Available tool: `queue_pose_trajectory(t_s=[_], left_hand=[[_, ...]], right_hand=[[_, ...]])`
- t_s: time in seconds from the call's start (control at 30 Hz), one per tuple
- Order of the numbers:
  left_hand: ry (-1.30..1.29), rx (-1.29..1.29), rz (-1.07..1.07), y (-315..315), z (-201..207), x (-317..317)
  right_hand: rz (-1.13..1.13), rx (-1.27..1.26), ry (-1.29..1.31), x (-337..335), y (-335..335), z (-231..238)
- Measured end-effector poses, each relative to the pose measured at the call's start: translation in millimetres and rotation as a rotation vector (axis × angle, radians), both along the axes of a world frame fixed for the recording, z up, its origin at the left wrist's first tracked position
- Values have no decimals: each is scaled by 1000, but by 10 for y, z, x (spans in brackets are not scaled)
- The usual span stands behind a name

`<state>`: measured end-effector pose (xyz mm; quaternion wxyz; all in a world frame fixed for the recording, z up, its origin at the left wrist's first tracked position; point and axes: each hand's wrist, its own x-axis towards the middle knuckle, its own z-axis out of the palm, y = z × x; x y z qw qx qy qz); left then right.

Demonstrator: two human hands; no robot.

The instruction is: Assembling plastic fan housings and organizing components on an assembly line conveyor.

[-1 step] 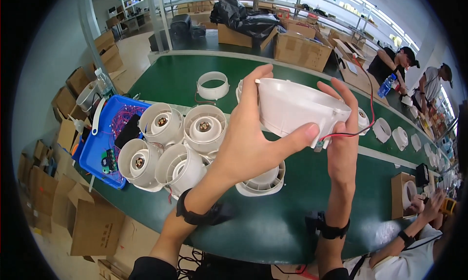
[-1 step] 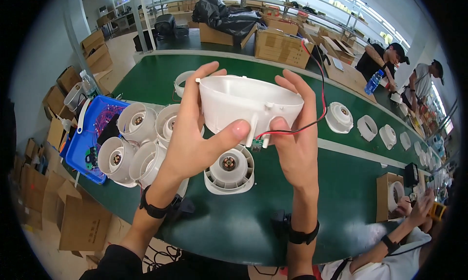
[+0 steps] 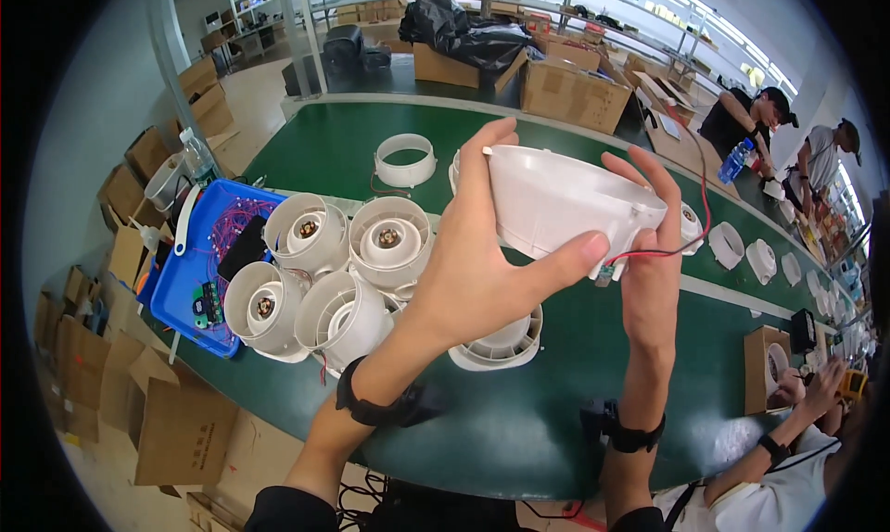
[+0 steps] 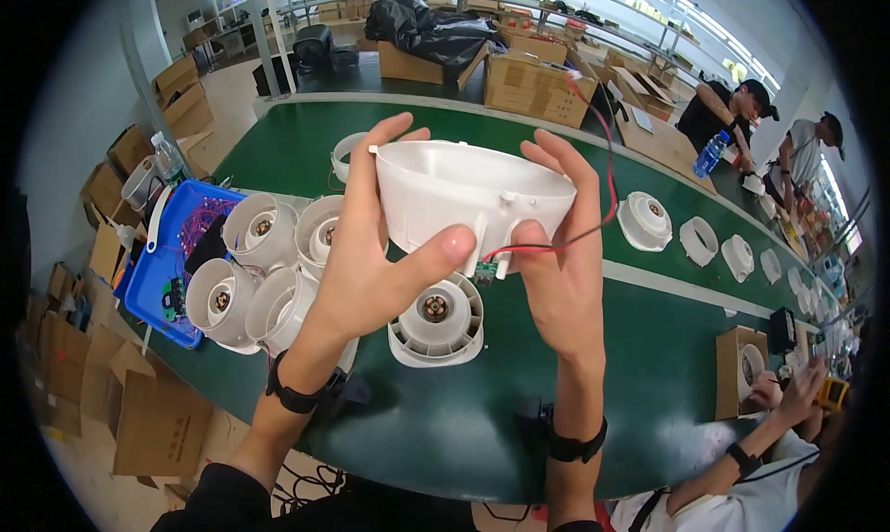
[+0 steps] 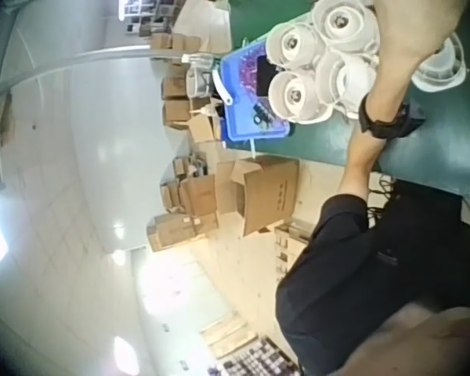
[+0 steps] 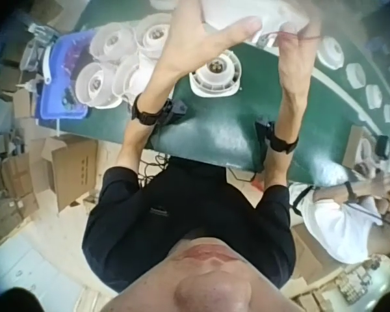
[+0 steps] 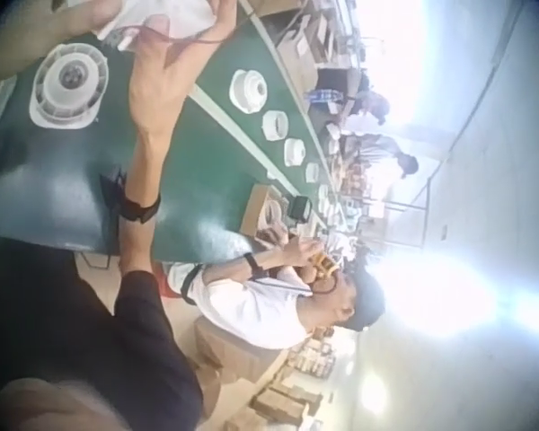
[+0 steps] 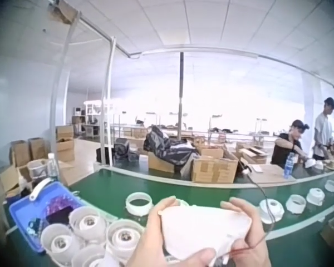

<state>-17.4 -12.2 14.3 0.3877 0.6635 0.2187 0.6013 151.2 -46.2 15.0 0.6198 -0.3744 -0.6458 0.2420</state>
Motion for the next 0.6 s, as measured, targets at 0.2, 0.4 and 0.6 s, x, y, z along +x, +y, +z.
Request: queue_pose_trajectory(t_s=[0.2, 0.4, 0.6], left_hand=[[-23, -24, 27, 19, -18, -7], [-44, -37, 6, 109, -38, -91], [-108, -129, -106, 163, -56, -114]], right_hand=[[-106, 131, -85, -34, 67, -72], [-134, 179, -169, 85, 16, -39], [-132, 121, -139, 64, -17, 1]])
